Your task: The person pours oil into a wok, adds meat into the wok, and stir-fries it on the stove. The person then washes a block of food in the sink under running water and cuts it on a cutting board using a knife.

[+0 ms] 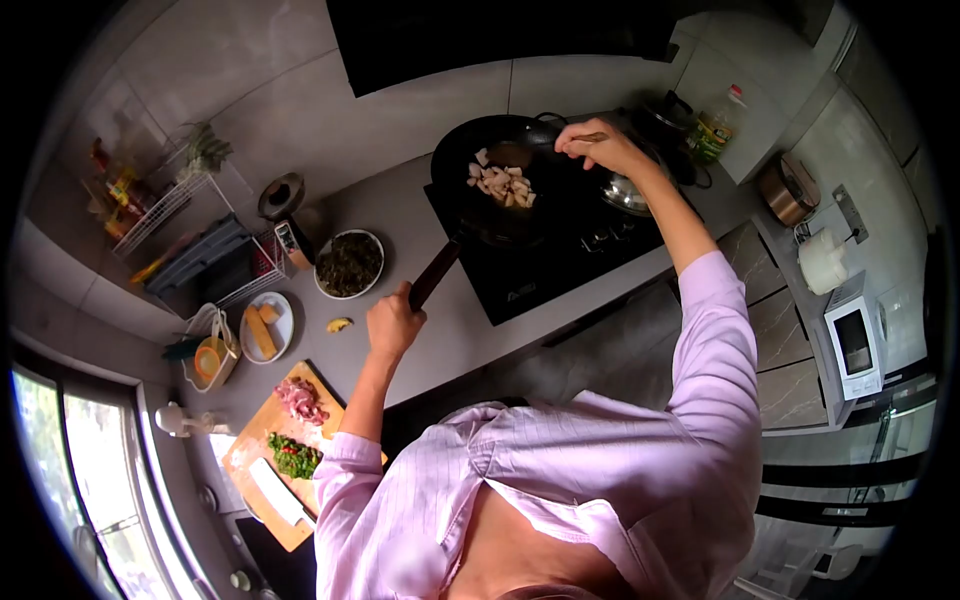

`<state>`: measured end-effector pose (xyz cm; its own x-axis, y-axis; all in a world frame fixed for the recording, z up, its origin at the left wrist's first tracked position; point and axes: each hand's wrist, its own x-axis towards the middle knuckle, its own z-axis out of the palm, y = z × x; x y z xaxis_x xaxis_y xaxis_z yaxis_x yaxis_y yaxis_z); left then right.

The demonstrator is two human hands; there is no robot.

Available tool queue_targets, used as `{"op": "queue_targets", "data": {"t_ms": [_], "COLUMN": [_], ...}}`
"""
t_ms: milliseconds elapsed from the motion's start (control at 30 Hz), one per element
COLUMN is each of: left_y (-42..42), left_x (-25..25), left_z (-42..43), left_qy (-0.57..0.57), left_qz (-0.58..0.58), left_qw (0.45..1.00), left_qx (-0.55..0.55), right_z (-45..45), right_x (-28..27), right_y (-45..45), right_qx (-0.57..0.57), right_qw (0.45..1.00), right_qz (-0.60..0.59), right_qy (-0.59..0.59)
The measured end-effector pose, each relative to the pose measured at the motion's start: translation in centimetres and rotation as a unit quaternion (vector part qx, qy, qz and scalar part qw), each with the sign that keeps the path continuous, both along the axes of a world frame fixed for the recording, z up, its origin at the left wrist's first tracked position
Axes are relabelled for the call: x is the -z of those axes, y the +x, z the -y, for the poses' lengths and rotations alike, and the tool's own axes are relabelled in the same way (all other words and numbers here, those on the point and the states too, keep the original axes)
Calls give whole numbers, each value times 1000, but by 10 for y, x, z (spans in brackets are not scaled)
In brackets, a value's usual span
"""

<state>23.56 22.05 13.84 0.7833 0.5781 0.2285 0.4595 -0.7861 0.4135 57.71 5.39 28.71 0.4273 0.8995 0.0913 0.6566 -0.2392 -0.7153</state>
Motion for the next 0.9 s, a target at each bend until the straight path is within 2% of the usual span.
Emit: {"op": "queue_targets", "data": {"t_ms": [67,100,167,300,367,400,433,533,600,700,833,900], "left_y": [-1,-1,0,0,0,0,0,0,0,0,0,0], "left_x": [1,2,2,-1,0,1,1,0,-1,-1,3,3], "left_z": [1,1,1,3,3,3,3,3,3,4,0,-1], "left_qy": [-1,4,8,9,7,8,10,5,2,-4,-2,-5], "left_qz": [-16,-7,3,-1,-6,-5,-4,-1,2,-6,-3,2], "left_qw": [1000,1000,1000,1000,1000,1000,1000,1000,1000,1000,1000,1000], "left_qx": [-4,-6,-8,-10,-12,-11,-10,-8,-10,-9,-4,0], "right_z": [-12,-17,-27,-11,0,9,19,33,35,22,13,20], "right_x": [8,15,43,30,41,41,32,32,22,35,65,60], "right_y": [-7,-9,1,-30,-25,-30,-43,-49,-56,-48,-50,-62], "right_qx": [-13,-53,-95,-149,-231,-251,-239,-231,-128,-106,-73,-60], "right_qw": [998,989,977,981,949,918,911,907,964,967,968,967], "right_qz": [65,132,178,124,216,307,320,345,230,232,237,245], "right_qy": [-12,30,62,10,1,-15,-97,-74,-32,25,40,-31]}}
